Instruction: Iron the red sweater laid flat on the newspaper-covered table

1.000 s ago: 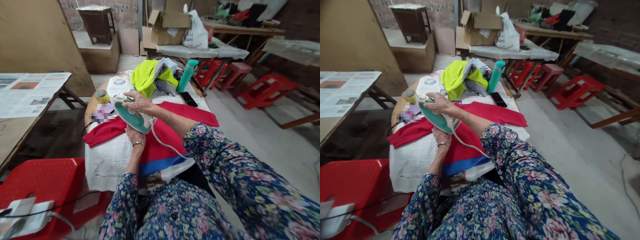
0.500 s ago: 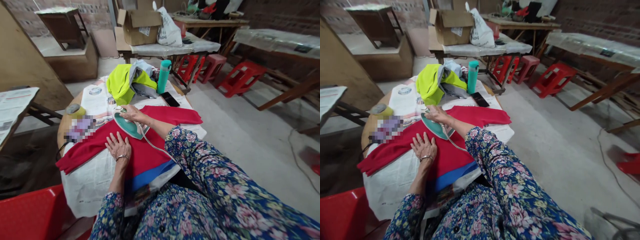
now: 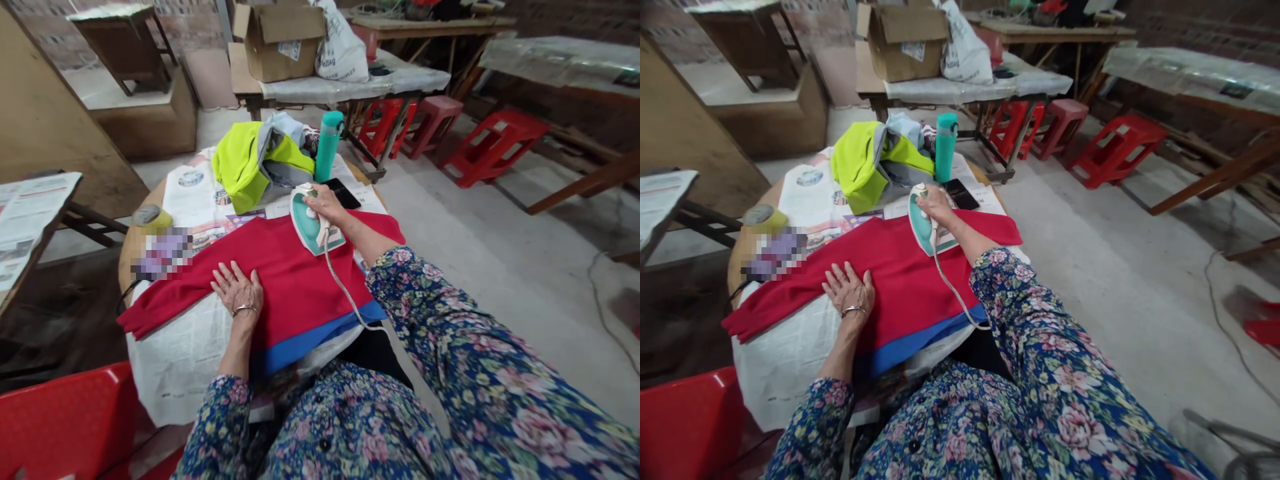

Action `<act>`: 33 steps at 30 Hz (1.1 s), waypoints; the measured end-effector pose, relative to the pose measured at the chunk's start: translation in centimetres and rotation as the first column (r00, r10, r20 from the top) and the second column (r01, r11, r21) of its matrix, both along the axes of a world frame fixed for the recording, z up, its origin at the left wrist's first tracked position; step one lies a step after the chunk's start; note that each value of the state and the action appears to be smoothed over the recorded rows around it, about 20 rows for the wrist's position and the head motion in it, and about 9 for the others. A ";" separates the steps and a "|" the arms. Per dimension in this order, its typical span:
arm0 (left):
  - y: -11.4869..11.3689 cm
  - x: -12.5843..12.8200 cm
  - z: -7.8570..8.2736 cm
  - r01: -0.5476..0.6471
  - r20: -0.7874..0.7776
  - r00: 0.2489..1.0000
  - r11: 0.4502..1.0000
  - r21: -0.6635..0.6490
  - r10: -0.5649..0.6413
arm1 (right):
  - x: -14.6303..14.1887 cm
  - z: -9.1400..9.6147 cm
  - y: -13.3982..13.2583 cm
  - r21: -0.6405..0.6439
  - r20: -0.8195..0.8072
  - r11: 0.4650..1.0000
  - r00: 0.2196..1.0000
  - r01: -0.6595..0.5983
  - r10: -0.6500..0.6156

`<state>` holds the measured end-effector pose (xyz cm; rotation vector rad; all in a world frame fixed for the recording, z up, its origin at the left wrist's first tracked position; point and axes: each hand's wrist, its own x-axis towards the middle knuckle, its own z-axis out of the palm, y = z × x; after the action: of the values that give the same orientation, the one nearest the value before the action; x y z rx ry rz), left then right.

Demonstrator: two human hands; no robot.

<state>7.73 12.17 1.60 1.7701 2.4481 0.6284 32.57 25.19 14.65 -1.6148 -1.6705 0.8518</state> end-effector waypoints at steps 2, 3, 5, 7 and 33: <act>0.0 -0.1 0.1 0.001 0.000 1.000 1.000 -0.005 -0.001 | -0.1 0.3 -0.2 0.002 0.002 0.996 0.996 0.092 -0.092; 0.1 -0.1 0.1 -0.001 0.000 1.000 1.000 -0.008 0.001 | -0.4 0.4 -0.5 0.001 0.020 0.993 0.992 0.121 -0.121; 0.1 -0.1 0.4 -0.007 0.001 1.000 1.000 -0.015 0.007 | -1.6 0.8 -1.3 -0.004 0.077 0.996 0.994 0.084 -0.084; 0.1 -0.2 0.7 -0.013 0.007 1.000 1.000 -0.019 0.014 | -3.0 1.1 -2.6 0.024 0.170 1.000 0.985 0.003 -0.007; 0.8 -0.3 1.4 -0.012 -0.007 1.000 1.000 -0.015 0.011 | -4.0 2.0 -10.1 -0.155 0.280 0.927 0.885 -0.341 0.373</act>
<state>7.44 12.93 3.04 1.7566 2.4623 0.6040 28.56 15.12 16.64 -1.5910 -2.2275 0.9103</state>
